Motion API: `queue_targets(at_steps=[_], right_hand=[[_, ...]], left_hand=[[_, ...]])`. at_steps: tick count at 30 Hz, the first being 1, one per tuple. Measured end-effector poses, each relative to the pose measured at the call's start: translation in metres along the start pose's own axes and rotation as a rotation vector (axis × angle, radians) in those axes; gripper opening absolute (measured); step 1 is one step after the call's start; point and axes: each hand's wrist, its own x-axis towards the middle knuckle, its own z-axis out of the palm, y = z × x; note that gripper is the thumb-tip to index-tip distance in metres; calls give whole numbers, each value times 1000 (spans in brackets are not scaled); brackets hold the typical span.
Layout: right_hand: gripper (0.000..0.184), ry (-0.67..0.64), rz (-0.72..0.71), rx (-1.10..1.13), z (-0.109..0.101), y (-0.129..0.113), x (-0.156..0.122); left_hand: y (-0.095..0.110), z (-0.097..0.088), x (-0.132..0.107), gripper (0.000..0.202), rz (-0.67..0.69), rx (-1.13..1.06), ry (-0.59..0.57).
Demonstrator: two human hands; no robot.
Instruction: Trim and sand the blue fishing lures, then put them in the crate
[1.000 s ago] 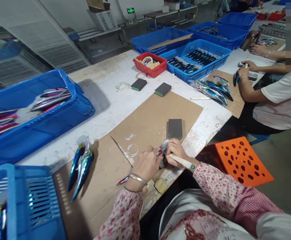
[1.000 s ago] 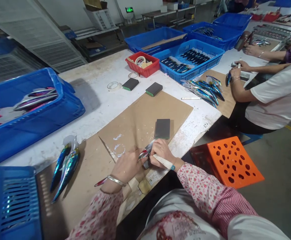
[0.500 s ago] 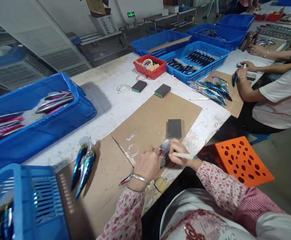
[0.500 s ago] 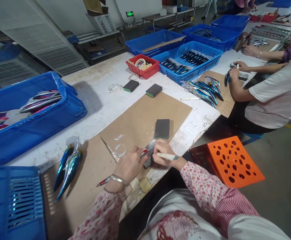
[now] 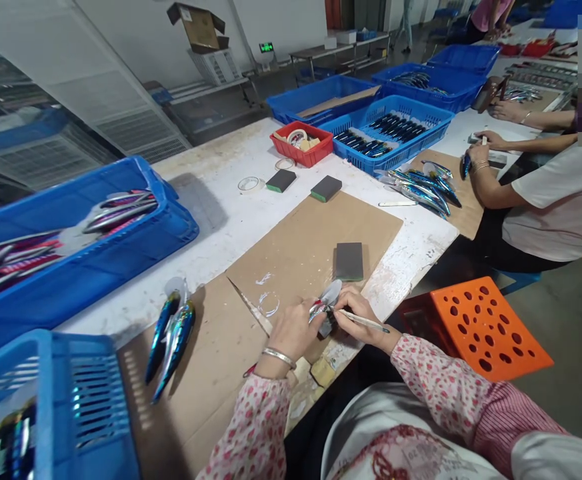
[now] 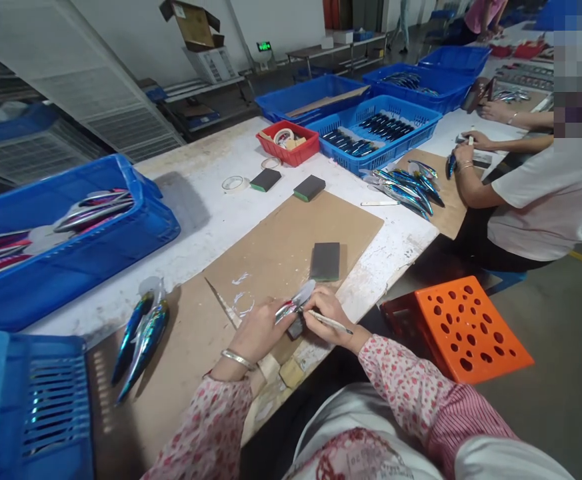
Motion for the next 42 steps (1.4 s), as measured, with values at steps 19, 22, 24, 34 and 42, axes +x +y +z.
queue_targets(at_steps=[19, 22, 24, 34, 42], right_hand=[[6, 10, 14, -80, 4, 1, -1], [6, 62, 49, -36, 2, 0, -2], [5, 64, 50, -5, 0, -1, -1], [3, -11, -8, -40, 1, 1, 0], [10, 349, 212, -80, -20, 11, -4]], left_hand=[[10, -5, -4, 32, -26, 84, -8], [10, -3, -4, 32, -27, 77, 3], [10, -2, -4, 32, -27, 89, 7], [8, -3, -3, 32, -24, 73, 10], [-1, 4, -4, 31, -20, -9, 42]])
